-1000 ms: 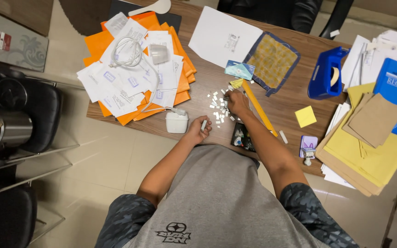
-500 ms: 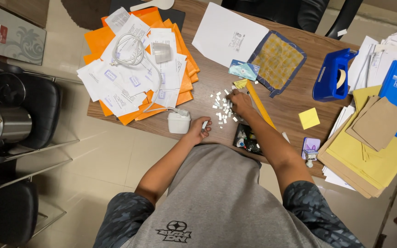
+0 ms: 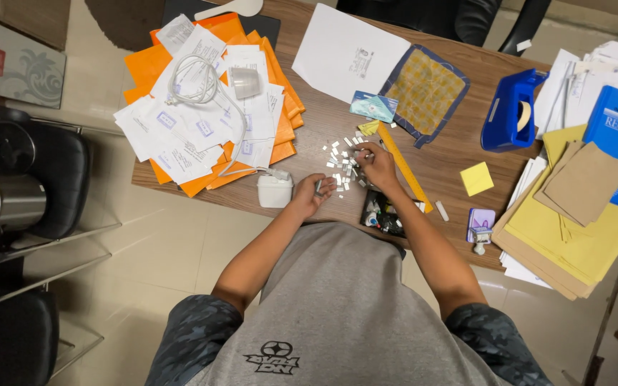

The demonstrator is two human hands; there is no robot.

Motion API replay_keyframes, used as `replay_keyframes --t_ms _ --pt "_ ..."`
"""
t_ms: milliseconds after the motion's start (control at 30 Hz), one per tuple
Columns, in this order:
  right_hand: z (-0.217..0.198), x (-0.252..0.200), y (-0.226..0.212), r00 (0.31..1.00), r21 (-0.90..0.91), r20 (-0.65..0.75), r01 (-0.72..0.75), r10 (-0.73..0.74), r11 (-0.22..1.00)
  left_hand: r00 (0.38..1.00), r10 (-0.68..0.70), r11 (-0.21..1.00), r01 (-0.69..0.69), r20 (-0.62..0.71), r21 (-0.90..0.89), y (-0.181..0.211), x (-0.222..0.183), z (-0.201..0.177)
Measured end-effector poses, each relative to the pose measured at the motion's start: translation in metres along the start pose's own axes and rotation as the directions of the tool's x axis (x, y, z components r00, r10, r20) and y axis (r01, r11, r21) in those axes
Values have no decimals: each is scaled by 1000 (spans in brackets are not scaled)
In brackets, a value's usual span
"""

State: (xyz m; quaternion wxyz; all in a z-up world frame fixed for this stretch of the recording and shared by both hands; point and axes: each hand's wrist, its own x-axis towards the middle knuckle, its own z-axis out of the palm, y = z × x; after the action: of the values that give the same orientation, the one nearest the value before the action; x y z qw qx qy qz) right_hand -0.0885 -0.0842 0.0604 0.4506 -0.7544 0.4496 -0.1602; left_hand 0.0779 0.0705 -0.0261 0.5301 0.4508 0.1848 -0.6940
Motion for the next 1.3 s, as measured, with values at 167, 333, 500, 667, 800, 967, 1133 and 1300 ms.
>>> replay_keyframes --t_ms 167,333,500,667,800,967,1133,1300 --pt "-11 -30 -26 997 146 41 -73 67 987 989 -50 996 40 141 77 13 -45 67" --pt "-26 -57 -48 991 -50 -72 110 -114 993 895 -35 993 -17 445 113 -6 -20 64" --pt "-37 -81 -37 989 -90 -96 108 -117 990 947 -8 931 -111 321 348 -15 -50 85" --pt "-45 -107 -21 993 119 -117 38 -24 992 926 -15 861 -180 378 476 -30 -41 79" --pt "-51 -125 -15 992 282 -78 -74 100 956 916 -40 760 -231 398 607 -34 -53 92" --pt "-55 -140 -7 988 237 -126 -55 87 970 901 -78 757 -225 428 613 -44 -57 101" --pt "-57 -144 6 985 282 -171 40 9 959 901 -79 773 -214 426 597 -48 -59 106" --pt "-66 -147 15 990 468 -121 -1 65 884 880 -91 823 -197 467 532 -59 -54 107"
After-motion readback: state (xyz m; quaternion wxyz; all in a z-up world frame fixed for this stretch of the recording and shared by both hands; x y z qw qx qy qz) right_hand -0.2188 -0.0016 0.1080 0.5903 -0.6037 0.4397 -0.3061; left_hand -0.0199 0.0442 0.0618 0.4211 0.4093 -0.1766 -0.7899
